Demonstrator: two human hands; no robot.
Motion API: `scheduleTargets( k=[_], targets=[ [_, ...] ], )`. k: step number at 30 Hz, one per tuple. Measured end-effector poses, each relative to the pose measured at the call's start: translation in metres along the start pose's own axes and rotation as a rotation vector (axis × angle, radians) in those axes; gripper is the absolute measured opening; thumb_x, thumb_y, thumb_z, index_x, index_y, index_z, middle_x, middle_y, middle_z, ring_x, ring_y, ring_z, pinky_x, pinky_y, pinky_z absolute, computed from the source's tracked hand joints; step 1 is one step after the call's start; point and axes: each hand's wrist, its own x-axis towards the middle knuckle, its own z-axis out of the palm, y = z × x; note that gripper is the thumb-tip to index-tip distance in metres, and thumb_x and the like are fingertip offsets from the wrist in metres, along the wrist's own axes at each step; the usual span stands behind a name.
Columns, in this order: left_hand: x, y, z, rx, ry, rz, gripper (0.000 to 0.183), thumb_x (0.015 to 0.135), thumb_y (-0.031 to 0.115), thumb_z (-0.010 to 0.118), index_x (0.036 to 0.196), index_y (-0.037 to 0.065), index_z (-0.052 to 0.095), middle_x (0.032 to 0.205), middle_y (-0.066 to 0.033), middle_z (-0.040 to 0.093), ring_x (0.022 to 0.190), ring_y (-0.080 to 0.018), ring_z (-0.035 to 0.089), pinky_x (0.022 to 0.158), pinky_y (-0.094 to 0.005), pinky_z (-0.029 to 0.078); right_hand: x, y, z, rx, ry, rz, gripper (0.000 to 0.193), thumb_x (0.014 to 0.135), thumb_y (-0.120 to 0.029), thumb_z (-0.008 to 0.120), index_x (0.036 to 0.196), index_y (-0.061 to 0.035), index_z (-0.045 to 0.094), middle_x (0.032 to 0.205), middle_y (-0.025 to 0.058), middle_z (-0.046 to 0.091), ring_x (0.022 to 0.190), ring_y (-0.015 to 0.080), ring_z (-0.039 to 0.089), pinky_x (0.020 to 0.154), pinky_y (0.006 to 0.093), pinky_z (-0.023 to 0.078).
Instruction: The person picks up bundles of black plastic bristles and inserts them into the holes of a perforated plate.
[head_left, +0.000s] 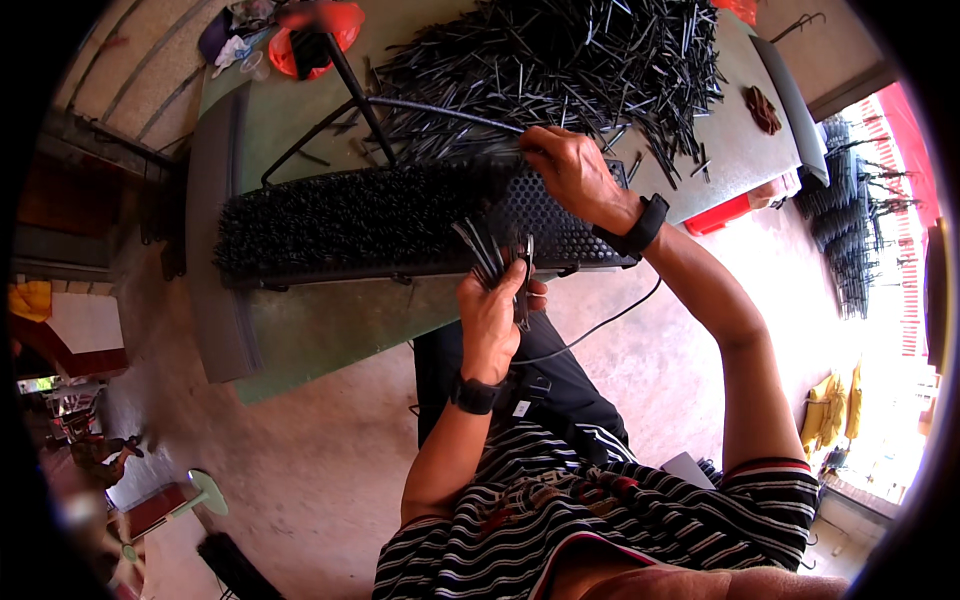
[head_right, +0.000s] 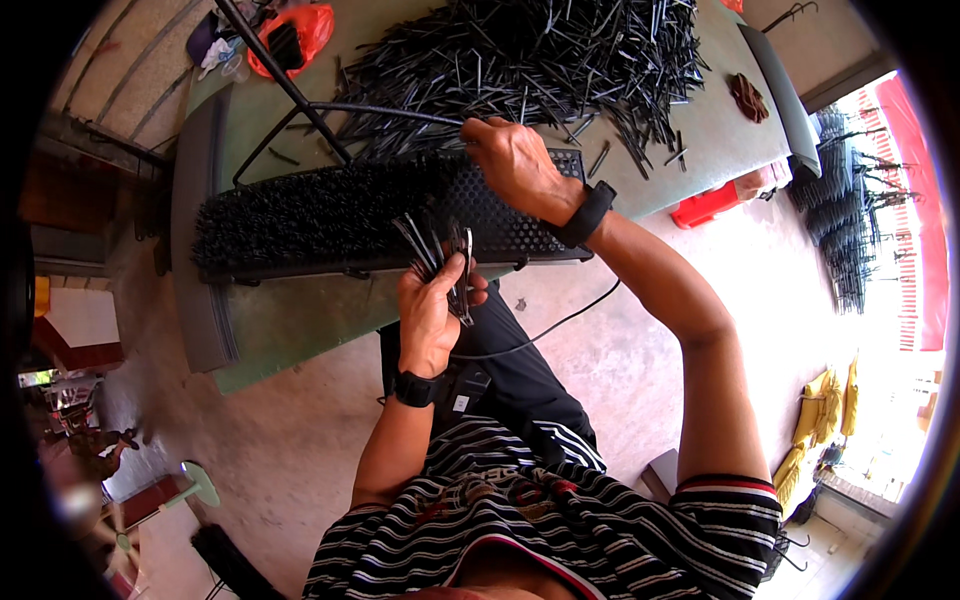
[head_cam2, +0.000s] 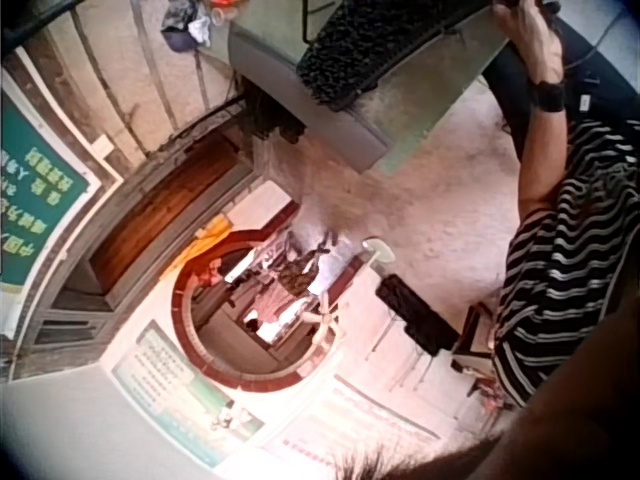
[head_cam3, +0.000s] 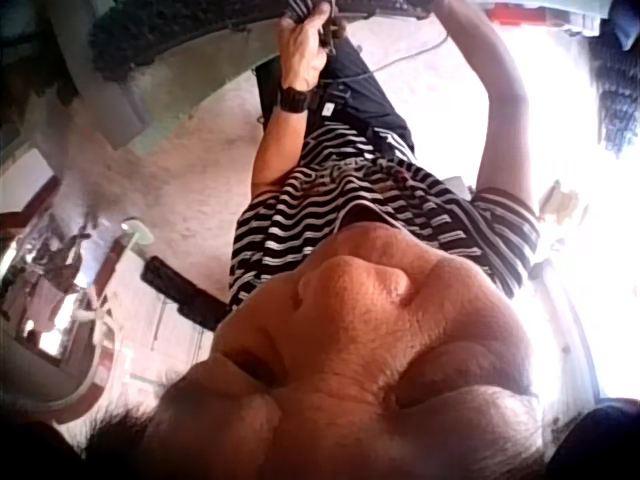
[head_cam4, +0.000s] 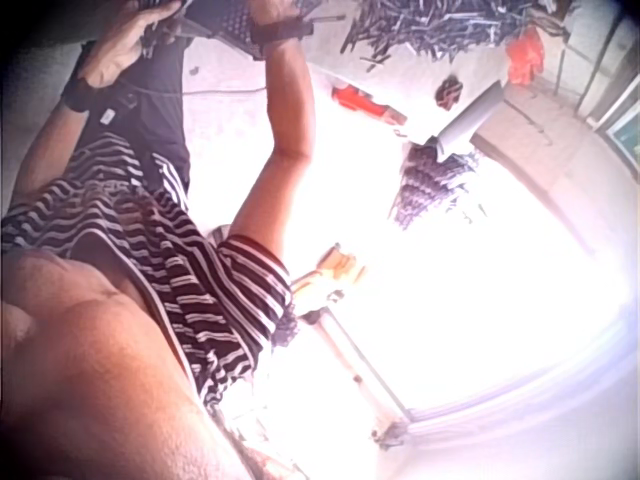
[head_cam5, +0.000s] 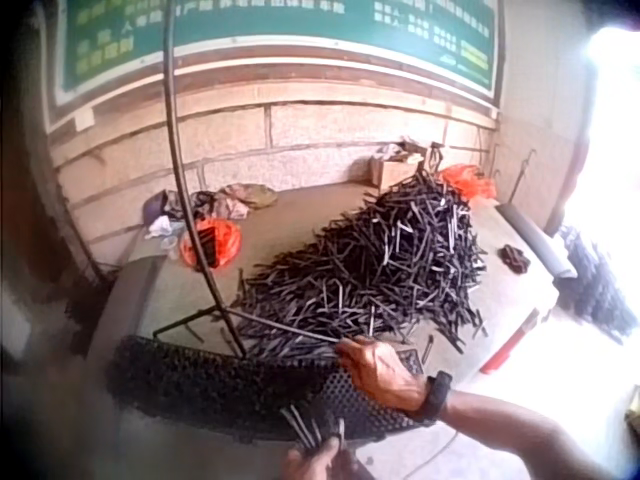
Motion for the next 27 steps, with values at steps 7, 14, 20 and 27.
scheduleTargets(
  k=[7, 14, 20, 27],
  targets=[
    [0.003, -0.003, 0.001, -0.034, 0.021, 0.055, 0.011, 0.082, 0.01, 0.064, 0.092, 0.004, 0.061, 0.079, -0.007, 0.063, 0.06, -0.0182, 0.062, 0.049, -0.0299, 0.052, -0.009, -0.039, -0.027, 0.15, -0.288, 0.455, 0.019, 0.082, -0.017, 0.064, 0.08, 0.0025, 0.065, 0.06, 0.0102, 0.06, 0.048, 0.0162, 0.058, 0.045, 0.0304, 0.045],
    [0.005, -0.01, 0.005, -0.008, 0.011, 0.084, 0.01, 0.082, 0.006, 0.064, 0.091, 0.004, 0.062, 0.078, -0.0069, 0.063, 0.061, -0.0182, 0.063, 0.051, -0.0304, 0.053, -0.041, -0.036, -0.034, 0.789, -0.196, 0.662, 0.013, 0.082, -0.009, 0.06, 0.079, 0.0025, 0.064, 0.062, 0.0087, 0.063, 0.053, 0.0113, 0.061, 0.046, 0.0228, 0.049],
    [0.004, -0.01, 0.006, -0.01, -0.001, 0.095, 0.009, 0.081, 0.004, 0.064, 0.089, 0.003, 0.061, 0.078, -0.007, 0.063, 0.058, -0.0181, 0.062, 0.049, -0.0308, 0.053, -0.02, -0.026, -0.025, 0.542, 0.22, 0.339, 0.019, 0.084, -0.003, 0.055, 0.102, 0.0026, 0.05, 0.078, 0.0132, 0.065, 0.071, 0.0176, 0.067, 0.059, 0.0258, 0.052],
    [0.002, -0.006, 0.006, -0.009, -0.004, 0.098, 0.009, 0.081, 0.003, 0.063, 0.09, 0.003, 0.06, 0.077, -0.0071, 0.063, 0.057, -0.0188, 0.061, 0.049, -0.031, 0.052, -0.014, -0.006, -0.006, 0.355, 0.216, 0.191, 0.016, 0.083, 0.0, 0.054, 0.098, -0.0009, 0.049, 0.076, 0.016, 0.064, 0.068, 0.0252, 0.067, 0.058, 0.0308, 0.051]
  ],
)
